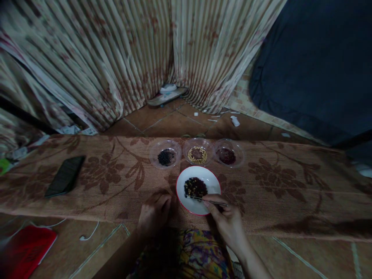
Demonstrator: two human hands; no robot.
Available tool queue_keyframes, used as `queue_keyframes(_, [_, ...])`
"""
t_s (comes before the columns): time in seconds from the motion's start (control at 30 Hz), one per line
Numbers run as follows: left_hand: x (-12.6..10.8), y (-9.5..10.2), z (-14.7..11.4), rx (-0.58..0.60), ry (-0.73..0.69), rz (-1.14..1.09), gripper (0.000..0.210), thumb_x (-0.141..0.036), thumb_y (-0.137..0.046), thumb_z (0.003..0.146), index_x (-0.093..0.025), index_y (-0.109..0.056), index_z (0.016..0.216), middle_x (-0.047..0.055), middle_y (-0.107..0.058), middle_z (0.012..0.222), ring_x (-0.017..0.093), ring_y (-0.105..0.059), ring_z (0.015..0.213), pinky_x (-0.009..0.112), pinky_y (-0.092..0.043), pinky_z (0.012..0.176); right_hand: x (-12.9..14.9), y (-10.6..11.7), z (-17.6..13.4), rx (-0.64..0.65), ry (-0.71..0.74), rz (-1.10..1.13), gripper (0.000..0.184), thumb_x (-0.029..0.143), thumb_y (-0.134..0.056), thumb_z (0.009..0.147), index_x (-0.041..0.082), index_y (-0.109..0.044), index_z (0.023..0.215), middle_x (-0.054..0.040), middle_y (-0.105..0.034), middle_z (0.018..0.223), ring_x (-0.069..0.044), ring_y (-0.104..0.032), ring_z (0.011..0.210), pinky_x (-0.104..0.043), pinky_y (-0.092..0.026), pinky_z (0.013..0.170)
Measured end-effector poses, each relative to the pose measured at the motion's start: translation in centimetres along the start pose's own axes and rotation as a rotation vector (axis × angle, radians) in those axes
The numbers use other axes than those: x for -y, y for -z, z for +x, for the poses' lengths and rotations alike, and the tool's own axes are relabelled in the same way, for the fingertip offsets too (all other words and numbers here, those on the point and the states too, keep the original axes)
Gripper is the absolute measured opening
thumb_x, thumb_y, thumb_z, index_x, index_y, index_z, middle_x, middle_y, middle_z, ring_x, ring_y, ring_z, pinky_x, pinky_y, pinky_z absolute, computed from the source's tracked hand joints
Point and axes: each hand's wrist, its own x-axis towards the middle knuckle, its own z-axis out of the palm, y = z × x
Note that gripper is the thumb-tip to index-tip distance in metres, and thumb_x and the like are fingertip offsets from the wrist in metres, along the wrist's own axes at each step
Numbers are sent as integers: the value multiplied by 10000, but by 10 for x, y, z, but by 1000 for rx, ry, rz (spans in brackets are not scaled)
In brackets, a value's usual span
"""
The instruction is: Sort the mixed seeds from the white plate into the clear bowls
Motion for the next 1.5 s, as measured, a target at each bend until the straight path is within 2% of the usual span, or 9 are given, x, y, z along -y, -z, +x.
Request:
queue_keyframes(0.17, [0, 1, 1, -7, -1, 5, 182, -211, -474, 970, -218, -625, 868, 13, -683, 811, 147, -621, 779, 261, -471, 722, 1, 3, -3, -47, -17, 1, 252, 482, -762, 736, 241, -801, 798, -73, -790, 873, -243, -742, 819, -328, -605, 725])
queue_keyframes(0.33, [0, 1, 1, -9, -9, 11, 169, -214, -488, 964, -216, -631, 873, 16, -688, 811, 147, -617, 758, 261, -466, 707, -7, 9, -4, -118, 74, -32, 207, 438, -751, 770, 238, -791, 804, -70, -783, 889, -234, -732, 845, -335, -597, 756])
queue_keyframes(0.83, [1, 0, 0, -15, -8, 10, 157, -218, -490, 965, -215, -622, 879, 14, -690, 822, 149, -620, 774, 262, -464, 718, -12, 7, -3, 24, 270, -154, 124, 325, -680, 874, 246, -776, 880, -59, -767, 946, -212, -727, 890, -327, -593, 791])
queue_keyframes(1.5, [-1, 2, 1, 6, -2, 36, 191, -232, -472, 973, -221, -630, 866, 19, -689, 819, 150, -619, 780, 268, -468, 725, -17, 5, -4, -20, 254, -160, 167, 369, -680, 871, 236, -780, 863, -73, -773, 936, -234, -730, 890, -366, -595, 791])
